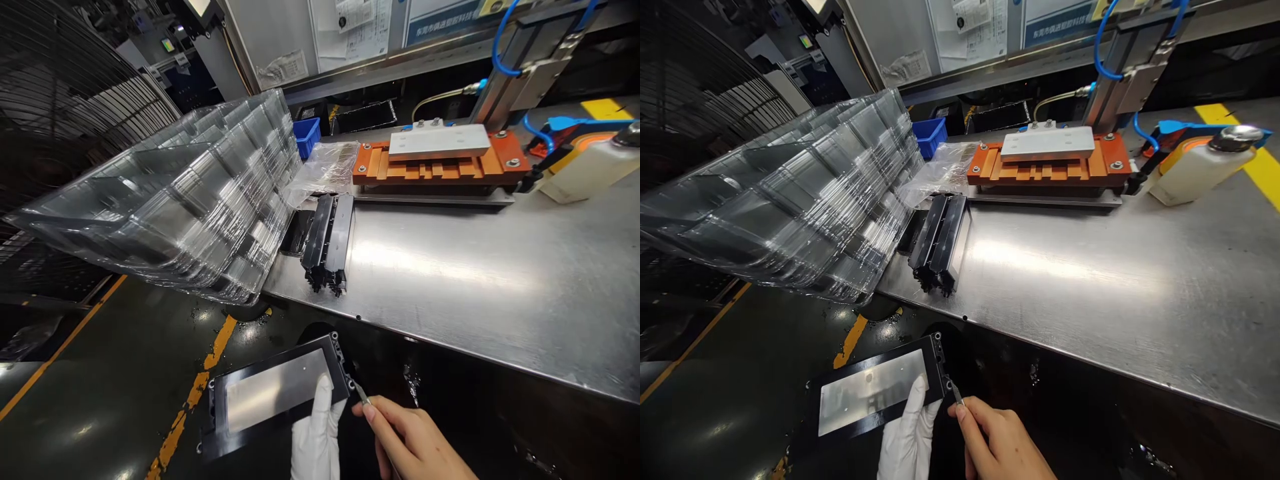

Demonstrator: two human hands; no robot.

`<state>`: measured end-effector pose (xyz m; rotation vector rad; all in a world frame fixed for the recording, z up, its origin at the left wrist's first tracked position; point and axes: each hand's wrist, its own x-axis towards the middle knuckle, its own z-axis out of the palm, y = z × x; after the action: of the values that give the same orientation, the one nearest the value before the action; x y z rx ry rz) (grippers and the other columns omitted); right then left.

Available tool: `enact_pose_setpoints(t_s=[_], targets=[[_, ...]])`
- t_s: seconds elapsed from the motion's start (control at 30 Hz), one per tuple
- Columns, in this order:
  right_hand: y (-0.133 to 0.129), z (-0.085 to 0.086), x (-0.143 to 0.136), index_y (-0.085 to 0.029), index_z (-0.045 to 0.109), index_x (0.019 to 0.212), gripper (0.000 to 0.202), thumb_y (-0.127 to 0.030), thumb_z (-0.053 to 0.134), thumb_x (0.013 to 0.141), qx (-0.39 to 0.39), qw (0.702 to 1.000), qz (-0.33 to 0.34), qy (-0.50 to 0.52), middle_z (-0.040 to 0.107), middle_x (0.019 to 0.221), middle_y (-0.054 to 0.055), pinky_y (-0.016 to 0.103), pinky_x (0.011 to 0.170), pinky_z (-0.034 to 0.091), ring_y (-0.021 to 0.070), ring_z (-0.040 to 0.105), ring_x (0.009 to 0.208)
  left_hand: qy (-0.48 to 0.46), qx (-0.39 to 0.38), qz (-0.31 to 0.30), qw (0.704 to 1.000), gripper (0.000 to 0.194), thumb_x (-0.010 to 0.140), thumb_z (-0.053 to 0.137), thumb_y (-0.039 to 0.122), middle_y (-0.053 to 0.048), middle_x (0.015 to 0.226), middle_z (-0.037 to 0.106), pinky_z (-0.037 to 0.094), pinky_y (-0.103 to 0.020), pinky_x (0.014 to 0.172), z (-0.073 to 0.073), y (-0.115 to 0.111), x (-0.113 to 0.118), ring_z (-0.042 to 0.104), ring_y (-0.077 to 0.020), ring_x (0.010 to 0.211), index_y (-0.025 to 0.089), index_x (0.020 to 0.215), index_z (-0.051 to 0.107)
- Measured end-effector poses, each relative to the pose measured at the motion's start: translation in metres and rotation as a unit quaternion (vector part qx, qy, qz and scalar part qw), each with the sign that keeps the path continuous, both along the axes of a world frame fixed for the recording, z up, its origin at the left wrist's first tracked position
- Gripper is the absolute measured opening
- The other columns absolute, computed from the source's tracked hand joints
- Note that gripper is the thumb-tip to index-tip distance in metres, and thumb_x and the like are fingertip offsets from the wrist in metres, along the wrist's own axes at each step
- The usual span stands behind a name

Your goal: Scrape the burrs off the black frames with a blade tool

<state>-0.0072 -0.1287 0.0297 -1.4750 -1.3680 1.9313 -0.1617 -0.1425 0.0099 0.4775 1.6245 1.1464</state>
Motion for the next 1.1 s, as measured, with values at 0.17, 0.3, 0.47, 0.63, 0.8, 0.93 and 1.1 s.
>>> enact_pose_setpoints(t_s=[0.17,0.3,0.47,0.63,0.8,0.93,1.1], targets=[[0.002,0.003,0.005,-0.023,0.053,0.074,0.054,-0.062,0.024,0.098,0.011,0.999,0.041,-0.014,0.062,0.058,-0.003,0.021,0.048,0.045,0.0117,0.060,0.047,-0.083,-0.018,0.039,0.996,0.043,0.058,0.081,-0.002,-0.001,0.076,0.078,0.059,-0.021,0.084,0.002,0.004,0.003,0.074,-0.0237,0.089,0.021,0.094,0.077],[0.004,-0.006,0.016,-0.026,0.062,0.097,0.045,-0.049,0.024,0.103,0.183,0.978,0.008,-0.103,0.070,0.084,0.001,0.026,0.072,0.055,0.0161,0.069,0.077,-0.192,-0.058,0.060,0.978,0.016,0.081,0.072,0.017,-0.011,0.090,0.078,0.059,-0.031,0.090,0.016,0.019,0.013,0.071,-0.0281,0.099,0.009,0.094,0.075],[0.010,-0.024,0.024,-0.025,0.058,0.123,0.034,-0.045,0.045,0.099,0.453,0.837,0.071,-0.299,0.068,0.088,0.004,0.038,0.063,0.056,0.0244,0.069,0.075,-0.247,-0.063,0.076,0.964,0.030,0.088,0.062,0.010,-0.017,0.112,0.073,0.056,-0.039,0.098,0.024,0.028,0.013,0.066,-0.0290,0.113,0.009,0.117,0.066],[0.018,-0.029,0.021,-0.022,0.065,0.101,0.028,-0.037,0.076,0.081,0.524,0.755,0.117,-0.378,0.066,0.076,0.000,0.034,0.055,0.047,0.0225,0.066,0.062,-0.244,-0.067,0.079,0.964,0.044,0.088,0.062,0.009,-0.017,0.117,0.071,0.060,-0.040,0.092,0.023,0.026,0.013,0.066,-0.0305,0.112,0.012,0.131,0.056],[0.020,-0.029,0.020,-0.022,0.064,0.090,0.038,-0.040,0.033,0.103,0.555,0.734,0.102,-0.378,0.062,0.068,0.001,0.033,0.052,0.037,0.0186,0.062,0.055,-0.264,-0.067,0.074,0.959,0.030,0.089,0.061,0.010,-0.018,0.116,0.071,0.060,-0.037,0.092,0.025,0.025,0.014,0.065,-0.0300,0.114,0.008,0.119,0.065],[0.020,-0.030,0.020,-0.023,0.062,0.080,0.048,-0.039,0.024,0.104,0.569,0.727,0.100,-0.370,0.060,0.063,0.000,0.034,0.052,0.032,0.0170,0.058,0.053,-0.263,-0.075,0.064,0.960,0.022,0.089,0.060,0.011,-0.019,0.110,0.073,0.060,-0.037,0.093,0.024,0.026,0.015,0.066,-0.0302,0.112,0.005,0.108,0.069],[0.022,-0.028,0.021,-0.022,0.062,0.082,0.054,-0.038,0.016,0.105,0.593,0.716,0.089,-0.358,0.060,0.063,0.000,0.034,0.054,0.030,0.0170,0.056,0.054,-0.250,-0.083,0.067,0.962,0.028,0.090,0.057,0.007,-0.016,0.110,0.073,0.061,-0.037,0.089,0.026,0.027,0.014,0.067,-0.0288,0.111,0.010,0.117,0.066]])
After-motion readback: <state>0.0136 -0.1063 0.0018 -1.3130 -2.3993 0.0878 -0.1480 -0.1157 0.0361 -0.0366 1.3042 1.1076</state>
